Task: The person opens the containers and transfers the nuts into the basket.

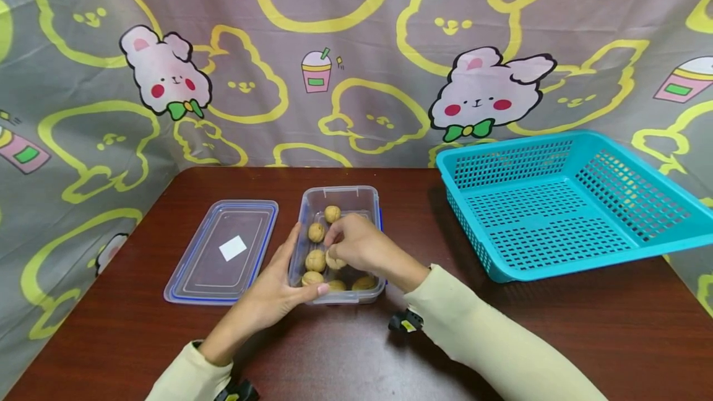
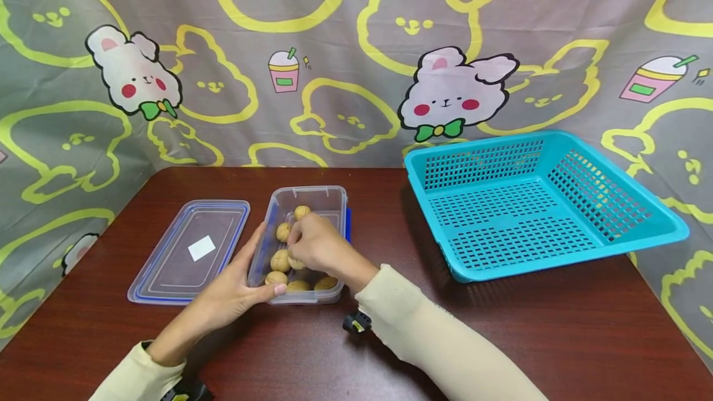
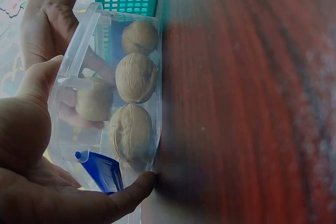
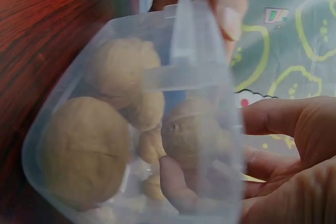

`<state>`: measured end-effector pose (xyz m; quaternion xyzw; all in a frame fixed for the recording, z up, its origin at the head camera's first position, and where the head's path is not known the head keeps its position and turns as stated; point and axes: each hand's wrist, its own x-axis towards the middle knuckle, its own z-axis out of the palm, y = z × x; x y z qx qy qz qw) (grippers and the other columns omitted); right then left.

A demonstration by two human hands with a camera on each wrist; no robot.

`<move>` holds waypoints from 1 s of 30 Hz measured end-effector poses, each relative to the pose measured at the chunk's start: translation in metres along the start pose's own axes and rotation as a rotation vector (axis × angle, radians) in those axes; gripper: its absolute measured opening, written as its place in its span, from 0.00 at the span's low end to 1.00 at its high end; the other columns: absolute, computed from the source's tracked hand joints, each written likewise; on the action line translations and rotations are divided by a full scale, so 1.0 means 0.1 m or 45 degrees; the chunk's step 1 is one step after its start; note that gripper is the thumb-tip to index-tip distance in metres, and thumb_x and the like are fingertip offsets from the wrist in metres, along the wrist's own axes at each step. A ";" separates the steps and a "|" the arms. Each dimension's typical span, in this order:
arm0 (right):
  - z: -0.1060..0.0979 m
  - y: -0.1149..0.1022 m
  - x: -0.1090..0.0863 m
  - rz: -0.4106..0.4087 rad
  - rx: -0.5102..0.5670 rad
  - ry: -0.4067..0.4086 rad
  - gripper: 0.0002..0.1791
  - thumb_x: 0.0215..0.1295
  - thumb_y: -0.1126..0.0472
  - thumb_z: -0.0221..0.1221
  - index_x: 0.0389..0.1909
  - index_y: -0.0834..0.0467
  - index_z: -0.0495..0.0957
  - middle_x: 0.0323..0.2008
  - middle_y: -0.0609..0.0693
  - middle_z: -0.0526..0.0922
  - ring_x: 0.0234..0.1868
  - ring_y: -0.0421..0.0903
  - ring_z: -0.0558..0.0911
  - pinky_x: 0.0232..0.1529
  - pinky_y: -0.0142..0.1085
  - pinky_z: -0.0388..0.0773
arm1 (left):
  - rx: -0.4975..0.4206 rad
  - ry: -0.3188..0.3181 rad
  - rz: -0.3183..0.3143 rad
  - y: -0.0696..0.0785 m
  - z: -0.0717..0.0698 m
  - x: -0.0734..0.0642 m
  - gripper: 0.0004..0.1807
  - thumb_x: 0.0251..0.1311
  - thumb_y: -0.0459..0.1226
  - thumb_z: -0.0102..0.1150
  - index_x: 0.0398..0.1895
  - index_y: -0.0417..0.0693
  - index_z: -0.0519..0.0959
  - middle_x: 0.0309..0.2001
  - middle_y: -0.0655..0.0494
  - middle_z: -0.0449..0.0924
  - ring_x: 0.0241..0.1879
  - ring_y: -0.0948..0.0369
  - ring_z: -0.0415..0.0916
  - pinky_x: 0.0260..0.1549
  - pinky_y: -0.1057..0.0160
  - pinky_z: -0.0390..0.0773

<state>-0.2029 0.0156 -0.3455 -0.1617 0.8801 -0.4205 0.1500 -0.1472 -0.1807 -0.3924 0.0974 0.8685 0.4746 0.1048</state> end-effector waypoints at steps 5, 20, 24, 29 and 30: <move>-0.10 -0.05 -0.06 -0.003 0.050 0.000 0.08 0.59 0.70 0.63 0.37 0.64 0.89 0.34 0.48 0.84 0.32 0.41 0.74 0.30 0.29 0.71 | 0.017 -0.004 -0.004 0.00 -0.01 0.00 0.68 0.59 0.48 0.76 0.87 0.50 0.32 0.82 0.31 0.44 0.78 0.36 0.54 0.75 0.32 0.56; -0.50 -0.14 -0.28 -0.009 0.419 -0.044 0.15 0.68 0.70 0.56 0.47 0.59 0.89 0.57 0.52 0.86 0.45 0.46 0.82 0.46 0.41 0.85 | 0.047 0.004 -0.010 -0.01 -0.01 0.00 0.67 0.60 0.49 0.76 0.87 0.49 0.33 0.84 0.33 0.40 0.82 0.36 0.45 0.77 0.31 0.50; -0.63 -0.16 -0.34 0.005 0.417 -0.033 0.15 0.70 0.67 0.55 0.49 0.59 0.89 0.58 0.51 0.85 0.51 0.49 0.81 0.52 0.47 0.85 | 0.061 0.001 -0.009 0.00 -0.01 0.00 0.67 0.60 0.49 0.76 0.87 0.50 0.33 0.84 0.33 0.40 0.82 0.36 0.44 0.77 0.30 0.49; -0.86 -0.15 -0.40 0.009 0.407 -0.002 0.11 0.69 0.64 0.62 0.49 0.60 0.88 0.52 0.55 0.87 0.49 0.51 0.84 0.52 0.45 0.86 | 0.060 0.001 -0.003 0.01 0.00 0.00 0.68 0.59 0.49 0.76 0.87 0.50 0.33 0.84 0.33 0.41 0.82 0.36 0.45 0.76 0.30 0.50; -0.91 -0.14 -0.41 0.009 0.414 0.000 0.12 0.68 0.63 0.64 0.49 0.60 0.88 0.51 0.55 0.88 0.48 0.51 0.85 0.52 0.45 0.86 | 0.058 0.003 -0.003 0.01 0.00 0.00 0.68 0.59 0.49 0.76 0.87 0.50 0.33 0.84 0.33 0.41 0.82 0.36 0.45 0.77 0.31 0.50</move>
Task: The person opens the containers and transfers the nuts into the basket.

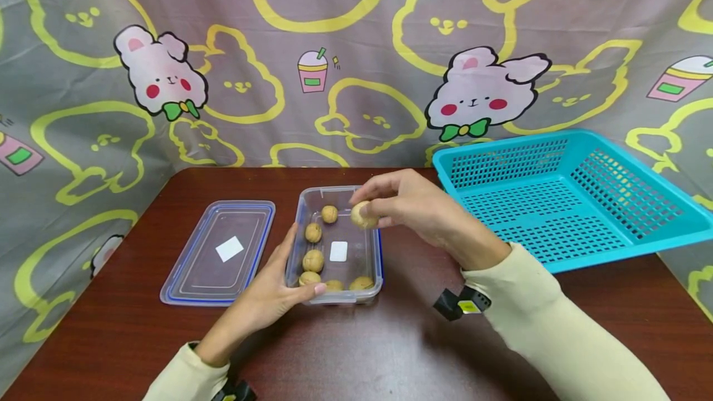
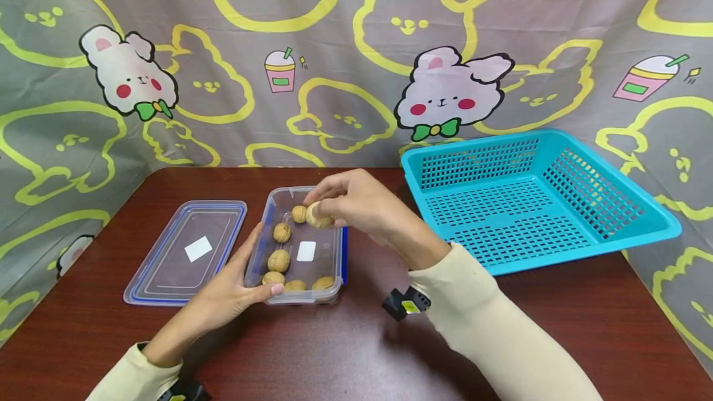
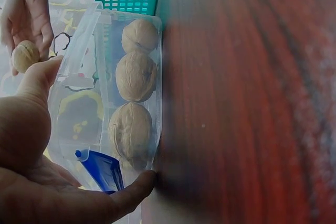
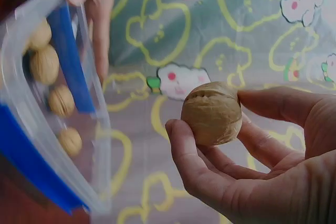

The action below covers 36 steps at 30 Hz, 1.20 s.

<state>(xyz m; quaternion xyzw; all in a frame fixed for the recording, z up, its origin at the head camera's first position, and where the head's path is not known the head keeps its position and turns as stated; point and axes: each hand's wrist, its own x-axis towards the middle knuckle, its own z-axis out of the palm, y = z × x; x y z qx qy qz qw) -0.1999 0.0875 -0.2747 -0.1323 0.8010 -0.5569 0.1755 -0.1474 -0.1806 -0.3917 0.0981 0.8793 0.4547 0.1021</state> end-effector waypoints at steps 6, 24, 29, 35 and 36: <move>-0.43 0.01 -0.04 -0.022 0.040 -0.011 0.16 0.67 0.62 0.67 0.53 0.64 0.84 0.48 0.57 0.87 0.46 0.53 0.85 0.51 0.40 0.87 | -0.001 0.009 0.008 -0.01 0.00 -0.01 0.67 0.59 0.49 0.76 0.87 0.51 0.34 0.84 0.34 0.39 0.82 0.36 0.44 0.77 0.31 0.49; -1.67 0.54 0.10 0.053 0.279 -0.001 0.13 0.77 0.65 0.57 0.50 0.51 0.89 0.60 0.49 0.77 0.56 0.48 0.81 0.56 0.42 0.86 | -0.023 -0.005 -0.019 -0.01 0.01 0.00 0.68 0.58 0.49 0.77 0.87 0.51 0.34 0.85 0.36 0.36 0.82 0.36 0.42 0.77 0.31 0.46; -1.88 0.69 0.14 0.057 0.273 -0.038 0.14 0.77 0.67 0.56 0.49 0.52 0.89 0.61 0.49 0.77 0.55 0.47 0.83 0.55 0.43 0.87 | -0.027 -0.006 -0.022 -0.03 0.02 0.00 0.68 0.58 0.49 0.77 0.87 0.52 0.34 0.85 0.36 0.36 0.82 0.37 0.42 0.77 0.32 0.46; -2.02 0.82 0.24 0.110 0.258 -0.086 0.15 0.77 0.68 0.56 0.50 0.52 0.89 0.62 0.49 0.76 0.60 0.46 0.79 0.57 0.43 0.86 | -0.030 0.004 -0.011 -0.03 0.03 0.01 0.68 0.57 0.49 0.77 0.87 0.52 0.34 0.85 0.35 0.37 0.82 0.37 0.43 0.77 0.32 0.46; -2.04 0.84 0.26 0.118 0.248 -0.087 0.15 0.77 0.68 0.56 0.50 0.51 0.89 0.61 0.48 0.76 0.60 0.46 0.79 0.58 0.43 0.85 | -0.031 0.004 -0.011 -0.03 0.03 0.01 0.68 0.57 0.49 0.77 0.87 0.52 0.34 0.85 0.36 0.37 0.82 0.37 0.43 0.77 0.32 0.46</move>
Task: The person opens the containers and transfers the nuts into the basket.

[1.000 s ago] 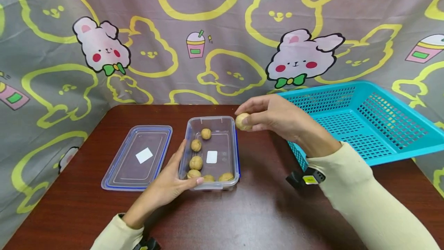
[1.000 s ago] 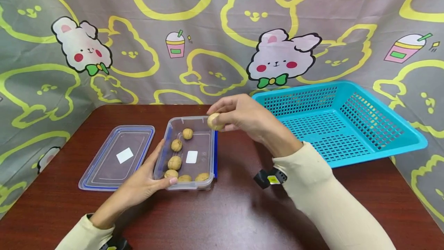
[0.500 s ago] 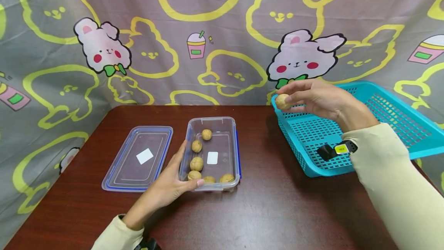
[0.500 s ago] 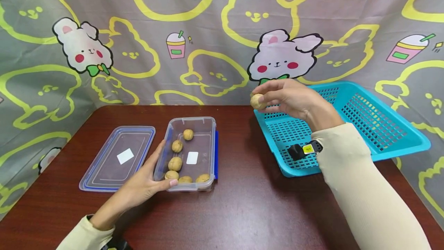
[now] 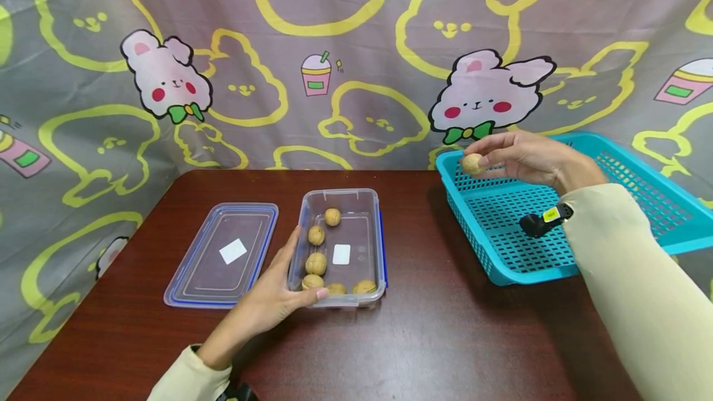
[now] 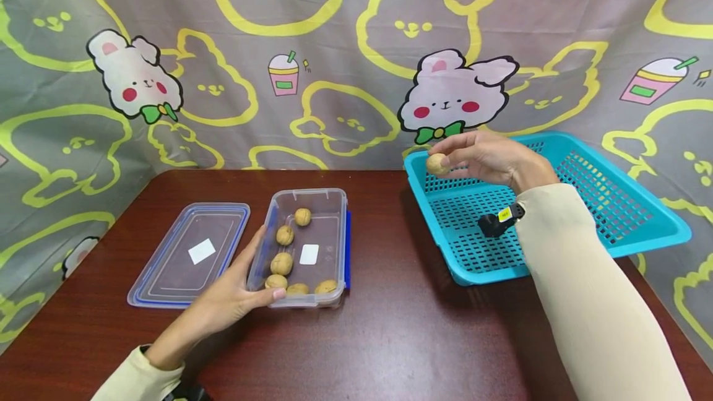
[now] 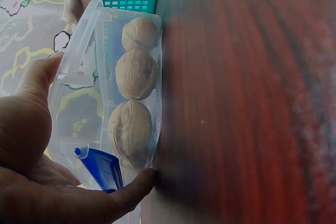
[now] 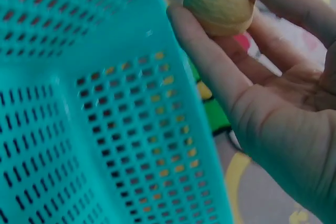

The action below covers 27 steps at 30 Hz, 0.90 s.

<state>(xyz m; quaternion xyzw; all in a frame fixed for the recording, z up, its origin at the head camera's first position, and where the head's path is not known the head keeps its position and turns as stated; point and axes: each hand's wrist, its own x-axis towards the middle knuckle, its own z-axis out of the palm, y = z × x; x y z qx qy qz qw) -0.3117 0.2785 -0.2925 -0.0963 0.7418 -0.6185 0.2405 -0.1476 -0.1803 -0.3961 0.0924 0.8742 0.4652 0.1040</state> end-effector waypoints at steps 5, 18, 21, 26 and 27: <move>-0.08 0.15 0.10 0.067 -0.056 -0.007 0.13 0.77 0.66 0.57 0.52 0.52 0.88 0.58 0.47 0.79 0.58 0.47 0.79 0.62 0.46 0.83 | 0.000 -0.004 0.006 0.01 -0.01 -0.01 0.68 0.58 0.48 0.77 0.87 0.52 0.34 0.85 0.35 0.38 0.82 0.37 0.43 0.77 0.32 0.47; -0.06 0.44 0.28 0.236 -0.427 -0.038 0.26 0.76 0.61 0.61 0.68 0.71 0.72 0.58 0.54 0.80 0.55 0.49 0.81 0.65 0.51 0.81 | 0.009 0.004 0.007 -0.01 -0.01 0.00 0.68 0.58 0.50 0.77 0.87 0.53 0.34 0.85 0.37 0.38 0.82 0.38 0.44 0.78 0.33 0.47; -0.03 0.47 0.31 0.257 -0.496 -0.058 0.25 0.75 0.62 0.60 0.68 0.71 0.73 0.59 0.57 0.79 0.56 0.51 0.80 0.64 0.52 0.81 | 0.020 0.002 -0.001 -0.01 0.00 0.00 0.68 0.58 0.51 0.77 0.87 0.54 0.34 0.85 0.38 0.38 0.83 0.39 0.44 0.78 0.33 0.47; 0.01 0.52 0.33 0.301 -0.574 -0.074 0.22 0.75 0.63 0.60 0.65 0.70 0.75 0.54 0.56 0.81 0.54 0.52 0.82 0.61 0.51 0.83 | 0.009 0.000 0.003 -0.02 0.00 0.00 0.68 0.58 0.50 0.77 0.87 0.52 0.34 0.85 0.37 0.37 0.83 0.39 0.43 0.78 0.33 0.46; 0.02 0.52 0.33 0.310 -0.583 -0.075 0.22 0.75 0.64 0.60 0.65 0.70 0.75 0.53 0.56 0.82 0.53 0.52 0.82 0.61 0.50 0.83 | 0.007 0.000 0.004 -0.02 0.00 0.00 0.68 0.58 0.49 0.77 0.87 0.52 0.34 0.85 0.37 0.37 0.83 0.39 0.42 0.78 0.34 0.46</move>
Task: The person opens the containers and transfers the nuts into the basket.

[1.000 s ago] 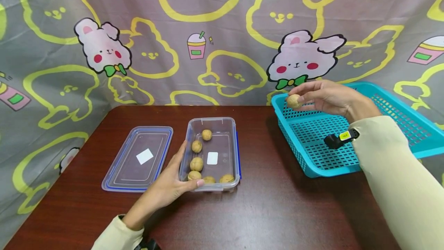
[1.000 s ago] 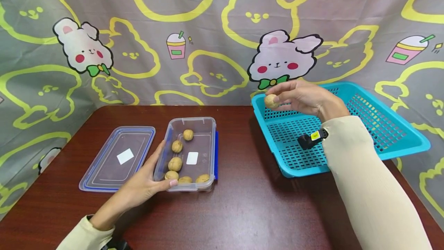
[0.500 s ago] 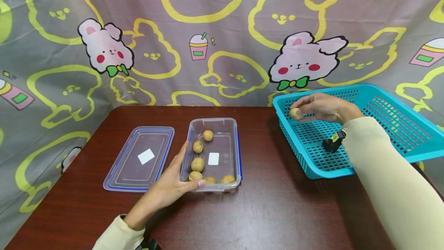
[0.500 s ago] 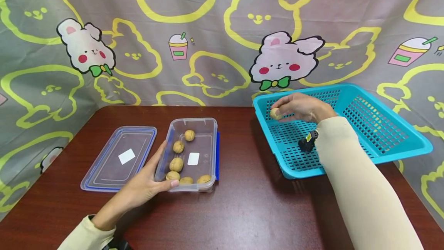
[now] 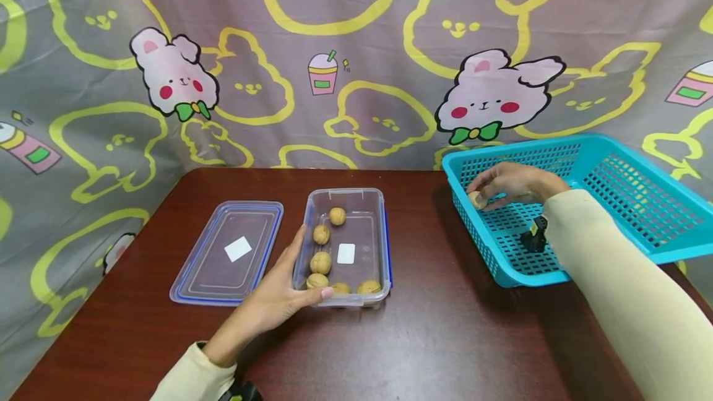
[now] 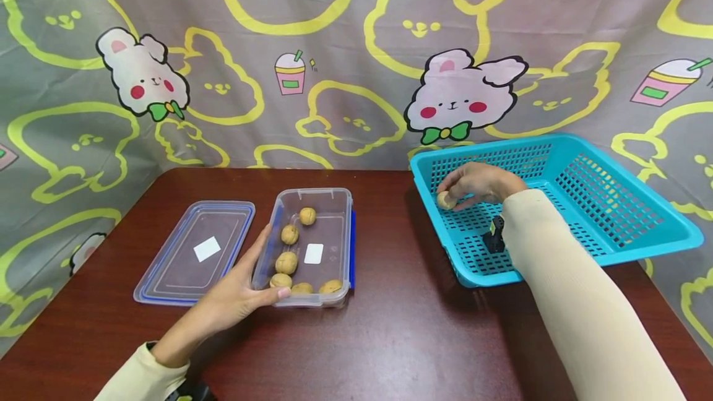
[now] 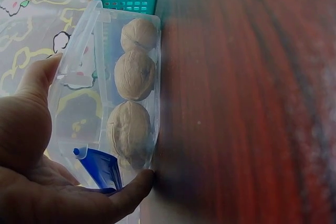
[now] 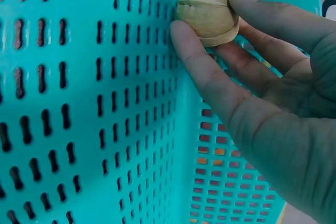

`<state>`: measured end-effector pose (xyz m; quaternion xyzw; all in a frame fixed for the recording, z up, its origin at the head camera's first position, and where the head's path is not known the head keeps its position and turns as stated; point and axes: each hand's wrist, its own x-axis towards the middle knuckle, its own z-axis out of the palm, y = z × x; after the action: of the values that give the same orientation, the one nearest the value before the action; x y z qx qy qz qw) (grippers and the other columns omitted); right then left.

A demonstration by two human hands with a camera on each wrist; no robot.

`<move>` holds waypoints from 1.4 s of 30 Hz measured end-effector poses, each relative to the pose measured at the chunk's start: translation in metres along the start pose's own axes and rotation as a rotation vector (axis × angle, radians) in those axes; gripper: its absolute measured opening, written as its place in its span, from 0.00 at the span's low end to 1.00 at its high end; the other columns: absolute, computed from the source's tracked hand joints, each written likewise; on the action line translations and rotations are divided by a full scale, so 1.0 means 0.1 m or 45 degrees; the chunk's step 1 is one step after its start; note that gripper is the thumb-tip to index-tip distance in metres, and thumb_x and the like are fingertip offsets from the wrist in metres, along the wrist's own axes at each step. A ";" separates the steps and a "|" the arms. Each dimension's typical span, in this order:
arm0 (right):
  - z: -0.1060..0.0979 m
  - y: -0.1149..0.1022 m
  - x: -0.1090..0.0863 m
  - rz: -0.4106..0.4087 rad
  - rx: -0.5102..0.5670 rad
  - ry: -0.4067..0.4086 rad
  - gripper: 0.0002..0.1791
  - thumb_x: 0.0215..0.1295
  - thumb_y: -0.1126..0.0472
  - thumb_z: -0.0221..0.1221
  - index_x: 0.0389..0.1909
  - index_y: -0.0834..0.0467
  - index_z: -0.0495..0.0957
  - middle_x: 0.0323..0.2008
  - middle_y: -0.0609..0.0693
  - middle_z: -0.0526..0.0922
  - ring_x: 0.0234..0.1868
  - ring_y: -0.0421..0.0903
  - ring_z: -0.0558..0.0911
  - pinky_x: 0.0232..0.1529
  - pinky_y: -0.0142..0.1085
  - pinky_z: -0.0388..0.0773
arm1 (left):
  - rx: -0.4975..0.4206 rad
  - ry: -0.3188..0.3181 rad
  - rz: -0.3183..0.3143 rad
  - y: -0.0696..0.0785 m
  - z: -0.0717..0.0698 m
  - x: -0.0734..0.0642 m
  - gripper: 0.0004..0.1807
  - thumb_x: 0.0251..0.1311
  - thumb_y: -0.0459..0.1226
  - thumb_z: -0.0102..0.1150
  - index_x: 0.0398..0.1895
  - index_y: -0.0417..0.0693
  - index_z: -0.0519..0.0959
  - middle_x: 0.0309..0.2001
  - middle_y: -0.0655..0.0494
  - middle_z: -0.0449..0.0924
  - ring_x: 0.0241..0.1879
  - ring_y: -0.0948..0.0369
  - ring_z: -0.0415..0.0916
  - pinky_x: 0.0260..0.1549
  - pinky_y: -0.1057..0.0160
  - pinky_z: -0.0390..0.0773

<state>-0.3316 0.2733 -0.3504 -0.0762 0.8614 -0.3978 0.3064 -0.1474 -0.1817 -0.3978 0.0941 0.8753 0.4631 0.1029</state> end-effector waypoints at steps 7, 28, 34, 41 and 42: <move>0.03 -0.04 -0.01 0.027 -0.008 0.005 0.23 0.73 0.65 0.62 0.64 0.72 0.75 0.49 0.55 0.84 0.50 0.51 0.83 0.59 0.50 0.84 | 0.012 -0.003 -0.007 0.01 -0.01 0.00 0.68 0.58 0.50 0.77 0.87 0.53 0.34 0.85 0.38 0.37 0.83 0.39 0.41 0.78 0.33 0.45; 0.01 -0.07 -0.05 0.049 -0.123 0.023 0.25 0.77 0.64 0.55 0.70 0.70 0.71 0.65 0.67 0.77 0.56 0.55 0.81 0.60 0.55 0.83 | 0.006 0.001 -0.015 0.02 0.00 -0.01 0.68 0.57 0.50 0.77 0.87 0.55 0.35 0.85 0.39 0.38 0.83 0.38 0.43 0.78 0.32 0.46; -0.06 -0.13 -0.15 0.071 -0.213 0.049 0.24 0.78 0.61 0.56 0.69 0.68 0.72 0.67 0.70 0.76 0.64 0.66 0.77 0.62 0.62 0.79 | -0.010 -0.003 -0.010 0.02 0.02 0.00 0.67 0.58 0.49 0.77 0.87 0.54 0.35 0.85 0.38 0.38 0.83 0.39 0.44 0.78 0.33 0.47; -0.16 -0.48 -0.36 0.047 -0.321 0.124 0.23 0.77 0.63 0.56 0.67 0.68 0.73 0.65 0.71 0.76 0.66 0.69 0.75 0.62 0.64 0.78 | -0.012 0.007 0.024 0.02 -0.01 -0.02 0.68 0.58 0.48 0.77 0.87 0.51 0.34 0.85 0.35 0.39 0.82 0.37 0.45 0.78 0.33 0.48; -0.16 -0.54 -0.39 0.026 -0.329 0.141 0.23 0.77 0.63 0.56 0.67 0.69 0.73 0.65 0.71 0.77 0.65 0.69 0.76 0.62 0.63 0.78 | -0.009 0.010 0.025 0.02 -0.02 -0.02 0.68 0.58 0.48 0.77 0.87 0.50 0.34 0.85 0.35 0.39 0.82 0.37 0.45 0.78 0.33 0.48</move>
<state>-0.3156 0.2618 -0.2846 -0.0842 0.9217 -0.2841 0.2502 -0.1459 -0.1821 -0.3949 0.1005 0.8731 0.4674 0.0952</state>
